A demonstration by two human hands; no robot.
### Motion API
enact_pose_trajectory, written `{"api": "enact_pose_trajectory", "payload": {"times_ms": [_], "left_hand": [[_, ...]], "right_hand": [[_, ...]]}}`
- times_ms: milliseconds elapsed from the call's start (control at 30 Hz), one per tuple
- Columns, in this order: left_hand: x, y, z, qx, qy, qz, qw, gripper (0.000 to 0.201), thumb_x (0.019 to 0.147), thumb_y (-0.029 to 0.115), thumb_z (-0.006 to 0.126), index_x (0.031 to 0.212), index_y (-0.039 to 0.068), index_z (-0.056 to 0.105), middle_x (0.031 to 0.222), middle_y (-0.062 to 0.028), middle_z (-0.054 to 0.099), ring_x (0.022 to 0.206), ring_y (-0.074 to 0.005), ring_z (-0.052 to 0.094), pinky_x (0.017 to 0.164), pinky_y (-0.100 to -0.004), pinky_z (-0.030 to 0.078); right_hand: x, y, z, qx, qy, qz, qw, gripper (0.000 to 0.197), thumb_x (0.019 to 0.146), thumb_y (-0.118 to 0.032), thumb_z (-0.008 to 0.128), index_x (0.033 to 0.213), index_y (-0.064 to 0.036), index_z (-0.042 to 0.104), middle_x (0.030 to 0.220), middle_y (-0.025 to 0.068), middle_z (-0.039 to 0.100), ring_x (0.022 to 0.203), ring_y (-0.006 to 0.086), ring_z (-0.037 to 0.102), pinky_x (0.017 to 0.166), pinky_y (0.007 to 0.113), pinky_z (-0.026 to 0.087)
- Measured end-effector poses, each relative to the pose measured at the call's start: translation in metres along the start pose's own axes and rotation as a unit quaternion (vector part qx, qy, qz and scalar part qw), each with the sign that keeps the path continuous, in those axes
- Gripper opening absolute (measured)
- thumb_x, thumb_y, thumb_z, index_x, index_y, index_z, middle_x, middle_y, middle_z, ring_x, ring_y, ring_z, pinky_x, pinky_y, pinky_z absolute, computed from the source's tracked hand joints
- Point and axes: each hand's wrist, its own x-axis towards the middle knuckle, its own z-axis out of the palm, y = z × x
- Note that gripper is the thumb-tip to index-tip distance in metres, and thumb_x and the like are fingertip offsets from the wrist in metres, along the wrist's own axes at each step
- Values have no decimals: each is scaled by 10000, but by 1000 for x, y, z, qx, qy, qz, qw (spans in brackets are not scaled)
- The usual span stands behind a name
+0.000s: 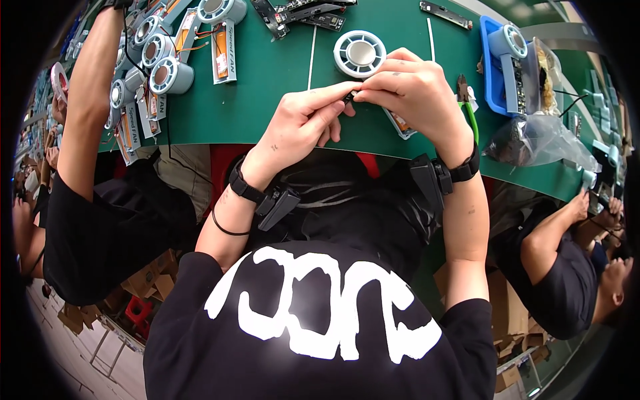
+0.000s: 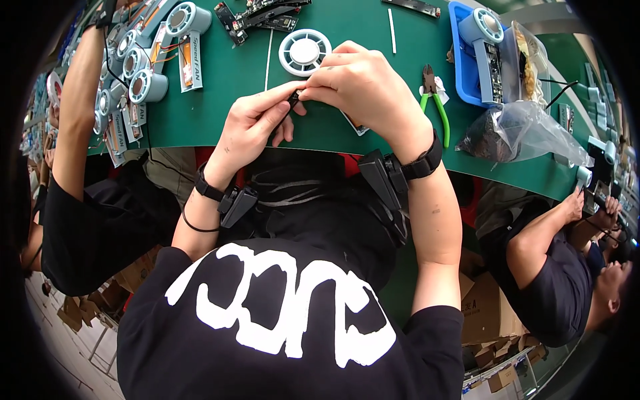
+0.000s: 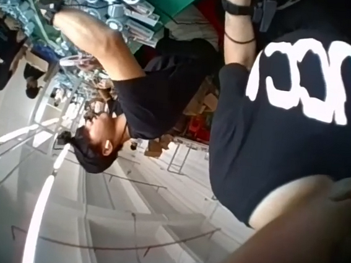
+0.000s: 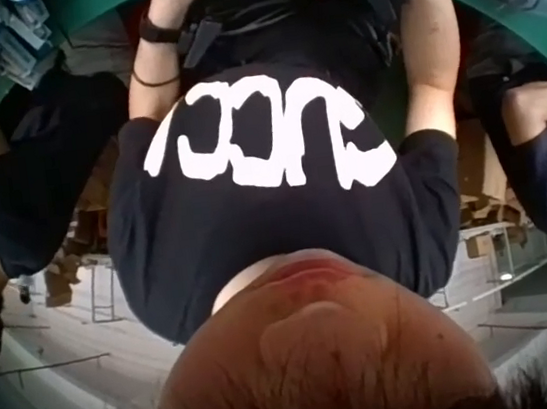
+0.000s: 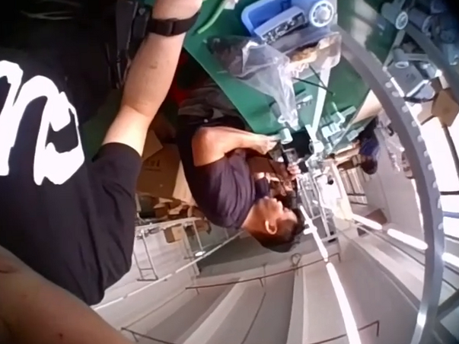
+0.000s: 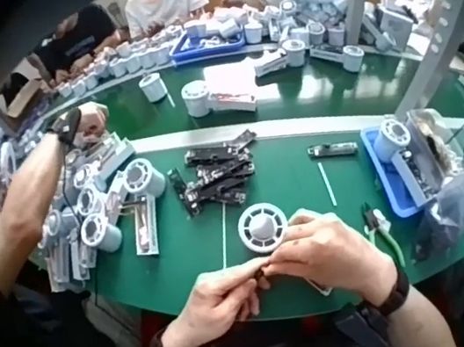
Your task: The person connects a circuit board to a fan assembly by hand, fits the board into the housing, and sets the unit aside. They then repeat the process with a second fan assembly and circuit board.
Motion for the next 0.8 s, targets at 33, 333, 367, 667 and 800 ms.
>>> {"api": "enact_pose_trajectory", "payload": {"times_ms": [33,333,367,667,800], "left_hand": [[1,0,1,14,-2,9,1000,364,1047,4,485,1385,19,618,959,-87,698,632,-87,624,505,-205,471],[-4,0,21,-44,89,-5,995,335,1052,38,500,1367,9,611,963,-67,663,633,-78,589,495,-204,452],[-3,0,22,-48,91,2,995,335,1052,38,500,1367,9,611,963,-67,663,633,-78,589,495,-204,452],[6,8,25,-197,190,31,961,296,1057,82,517,1331,-27,537,980,-52,591,771,-71,578,600,-218,481],[6,21,31,-206,191,34,959,302,1037,48,525,1326,-38,540,1011,-64,627,837,-86,605,704,-228,512]], "right_hand": [[0,1,-1,0,-7,1,1000,148,734,-156,853,813,-65,768,794,34,718,806,234,665,693,327,553],[-11,-8,-7,-30,124,-38,991,412,704,-167,897,1067,-57,737,925,64,718,826,216,668,688,323,548],[-17,-15,-9,-36,122,-44,991,412,704,-167,897,1067,-57,737,925,64,718,826,216,668,688,323,548],[-55,-80,34,41,137,394,908,616,757,-121,886,1291,-43,590,952,81,692,849,157,677,678,284,542],[-51,-88,28,51,197,341,918,563,795,-105,859,1282,-16,592,914,79,693,777,146,682,665,260,544]]}}
